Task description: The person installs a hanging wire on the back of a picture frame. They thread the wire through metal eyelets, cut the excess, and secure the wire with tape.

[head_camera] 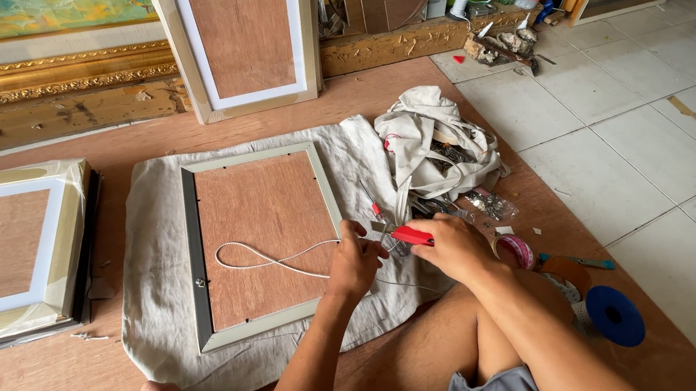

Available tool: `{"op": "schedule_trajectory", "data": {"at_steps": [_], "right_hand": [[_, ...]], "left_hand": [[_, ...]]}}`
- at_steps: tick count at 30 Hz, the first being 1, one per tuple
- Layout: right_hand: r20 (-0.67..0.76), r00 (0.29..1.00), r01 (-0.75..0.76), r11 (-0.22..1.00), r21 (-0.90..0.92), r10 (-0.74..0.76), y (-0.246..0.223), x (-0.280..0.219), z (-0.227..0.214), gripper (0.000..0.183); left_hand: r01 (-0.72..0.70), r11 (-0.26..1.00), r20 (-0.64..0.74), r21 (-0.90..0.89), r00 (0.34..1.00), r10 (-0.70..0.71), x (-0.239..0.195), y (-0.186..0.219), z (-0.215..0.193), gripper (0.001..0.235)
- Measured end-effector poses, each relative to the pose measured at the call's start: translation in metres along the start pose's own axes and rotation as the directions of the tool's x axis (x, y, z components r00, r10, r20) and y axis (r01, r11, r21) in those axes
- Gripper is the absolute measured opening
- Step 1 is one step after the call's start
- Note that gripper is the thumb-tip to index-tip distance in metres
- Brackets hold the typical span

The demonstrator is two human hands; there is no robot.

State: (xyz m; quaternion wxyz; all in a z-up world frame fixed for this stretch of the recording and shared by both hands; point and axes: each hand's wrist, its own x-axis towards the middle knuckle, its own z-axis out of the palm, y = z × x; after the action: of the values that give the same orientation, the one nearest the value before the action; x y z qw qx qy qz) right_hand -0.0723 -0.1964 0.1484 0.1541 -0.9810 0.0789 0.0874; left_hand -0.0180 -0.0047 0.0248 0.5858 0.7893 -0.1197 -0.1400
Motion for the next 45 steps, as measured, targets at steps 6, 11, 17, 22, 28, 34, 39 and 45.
{"op": "schedule_trajectory", "data": {"at_steps": [6, 11, 17, 22, 28, 34, 39, 45], "right_hand": [[-0.069, 0.956, -0.276, 0.955, 0.108, 0.284, 0.029, -0.004, -0.012, 0.046], [-0.018, 0.939, -0.343, 0.939, -0.022, 0.342, 0.065, 0.010, -0.021, 0.052], [0.326, 0.887, -0.186, 0.898, -0.398, 0.328, 0.061, 0.037, 0.030, 0.066], [0.337, 0.866, -0.180, 0.861, -0.476, 0.368, 0.070, 0.066, 0.057, 0.066], [-0.005, 0.991, -0.135, 0.991, -0.009, 0.135, 0.009, 0.035, 0.027, 0.034], [0.043, 0.962, -0.268, 0.963, -0.040, 0.270, 0.012, 0.069, 0.024, 0.059], [0.025, 0.980, -0.198, 0.980, 0.029, 0.197, 0.023, 0.086, 0.047, 0.042], [-0.129, 0.985, -0.061, 0.929, 0.366, 0.115, 0.003, 0.082, 0.039, 0.041]], "left_hand": [[-0.014, 0.988, -0.030, 0.154, 0.999, 0.019, -0.011, 0.002, -0.012, 0.023], [0.012, 0.996, -0.094, 0.089, 0.996, -0.003, 0.011, -0.043, -0.012, 0.025], [0.037, 0.884, -0.084, 0.466, 0.996, 0.002, 0.010, -0.035, -0.008, 0.045], [0.067, 0.857, -0.104, 0.510, 0.994, -0.016, 0.014, -0.033, -0.037, 0.039], [0.111, 0.992, -0.289, 0.060, 0.953, -0.089, 0.003, 0.022, -0.064, 0.015], [0.076, 0.887, -0.179, -0.455, 0.968, -0.175, 0.003, 0.019, -0.044, 0.027], [0.059, 0.865, -0.264, -0.499, 0.940, -0.217, 0.012, -0.003, -0.039, 0.018], [0.065, 0.925, -0.371, -0.373, 0.904, -0.213, 0.010, 0.034, -0.083, 0.009]]}}
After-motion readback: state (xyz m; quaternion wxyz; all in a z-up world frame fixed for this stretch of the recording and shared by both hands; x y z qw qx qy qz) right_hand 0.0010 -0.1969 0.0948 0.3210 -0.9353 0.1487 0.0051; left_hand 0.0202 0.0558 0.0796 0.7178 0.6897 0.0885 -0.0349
